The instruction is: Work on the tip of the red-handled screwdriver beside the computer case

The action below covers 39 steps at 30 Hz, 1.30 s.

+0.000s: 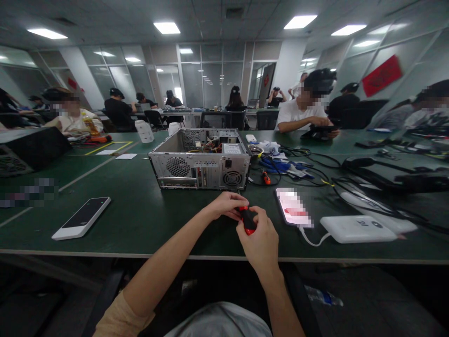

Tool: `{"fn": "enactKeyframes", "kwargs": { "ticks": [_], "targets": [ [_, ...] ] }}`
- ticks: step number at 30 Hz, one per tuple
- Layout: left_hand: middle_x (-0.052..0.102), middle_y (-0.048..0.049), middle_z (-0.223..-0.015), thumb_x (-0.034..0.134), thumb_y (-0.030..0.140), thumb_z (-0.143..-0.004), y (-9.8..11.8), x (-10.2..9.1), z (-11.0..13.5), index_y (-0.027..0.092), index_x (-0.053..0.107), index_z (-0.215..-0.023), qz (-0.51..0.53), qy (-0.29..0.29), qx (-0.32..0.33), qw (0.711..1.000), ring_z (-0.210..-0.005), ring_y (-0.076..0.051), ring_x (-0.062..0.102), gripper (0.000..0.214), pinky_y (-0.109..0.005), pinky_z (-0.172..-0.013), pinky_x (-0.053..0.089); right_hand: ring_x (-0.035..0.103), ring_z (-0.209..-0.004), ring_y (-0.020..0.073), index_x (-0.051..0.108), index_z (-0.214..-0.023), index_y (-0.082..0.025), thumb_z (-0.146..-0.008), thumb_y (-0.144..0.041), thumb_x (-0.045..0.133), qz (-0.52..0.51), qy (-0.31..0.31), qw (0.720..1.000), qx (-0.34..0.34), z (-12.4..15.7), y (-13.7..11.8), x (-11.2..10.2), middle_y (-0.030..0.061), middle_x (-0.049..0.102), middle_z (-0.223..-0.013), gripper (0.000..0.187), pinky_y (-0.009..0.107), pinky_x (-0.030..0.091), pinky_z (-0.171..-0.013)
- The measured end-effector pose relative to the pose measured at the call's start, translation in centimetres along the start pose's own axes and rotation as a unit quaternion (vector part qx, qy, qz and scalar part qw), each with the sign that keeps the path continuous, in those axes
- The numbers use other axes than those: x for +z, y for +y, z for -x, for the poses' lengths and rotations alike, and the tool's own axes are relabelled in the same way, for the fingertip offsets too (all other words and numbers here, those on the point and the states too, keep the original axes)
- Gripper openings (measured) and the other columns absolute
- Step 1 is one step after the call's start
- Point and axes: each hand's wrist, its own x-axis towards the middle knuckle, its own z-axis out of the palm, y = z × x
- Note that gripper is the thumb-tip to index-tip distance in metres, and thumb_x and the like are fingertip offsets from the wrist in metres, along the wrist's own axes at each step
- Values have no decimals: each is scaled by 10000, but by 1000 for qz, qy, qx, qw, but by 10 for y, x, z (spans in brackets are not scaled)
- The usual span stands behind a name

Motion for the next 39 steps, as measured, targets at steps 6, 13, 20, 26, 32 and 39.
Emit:
{"fn": "enactKeyframes", "kwargs": {
  "ticks": [6,13,20,26,32,39],
  "targets": [
    [707,-37,-773,832,269,-700,-3,2,1,129,694,-968,2,16,28,999,-576,-120,656,332,-297,-647,587,575,-970,256,588,-1122,-215,-779,-254,601,12,18,999,-49,2,1,4,90,578,-1047,345,356,463,-819],
    [723,-61,-803,755,138,-756,-1,1,-1,122,659,-1041,69,-20,6,997,-625,-133,683,301,-275,-641,577,608,-776,240,520,-1230,-180,-974,-377,364,41,-50,997,41,0,-4,-3,78,674,-903,359,360,408,-751],
    [702,-26,-757,769,296,-774,3,3,4,138,675,-983,-40,21,19,999,-537,-113,646,278,-268,-592,574,554,-910,259,561,-1144,-198,-803,-249,578,48,-2,998,-33,1,1,3,82,620,-986,346,355,420,-802],
    [704,-32,-761,852,261,-677,0,2,1,118,685,-962,-27,37,33,998,-517,-92,620,360,-270,-599,571,564,-968,289,575,-1162,-187,-894,-413,547,99,-22,994,-37,3,-2,2,116,636,-1040,351,383,397,-829],
    [716,-47,-782,846,212,-686,-1,2,0,119,677,-985,29,26,19,999,-592,-120,664,356,-310,-666,597,632,-813,239,520,-1236,-172,-967,-289,358,43,-58,997,19,0,-4,-2,78,705,-898,336,362,367,-789],
    [723,-48,-799,813,291,-732,-2,-4,-2,135,671,-1019,-3,1,8,1000,-600,-128,677,357,-288,-648,597,562,-903,255,572,-1130,-197,-770,-253,574,20,18,999,-37,1,1,3,75,612,-966,365,362,411,-814]
  ]
}}
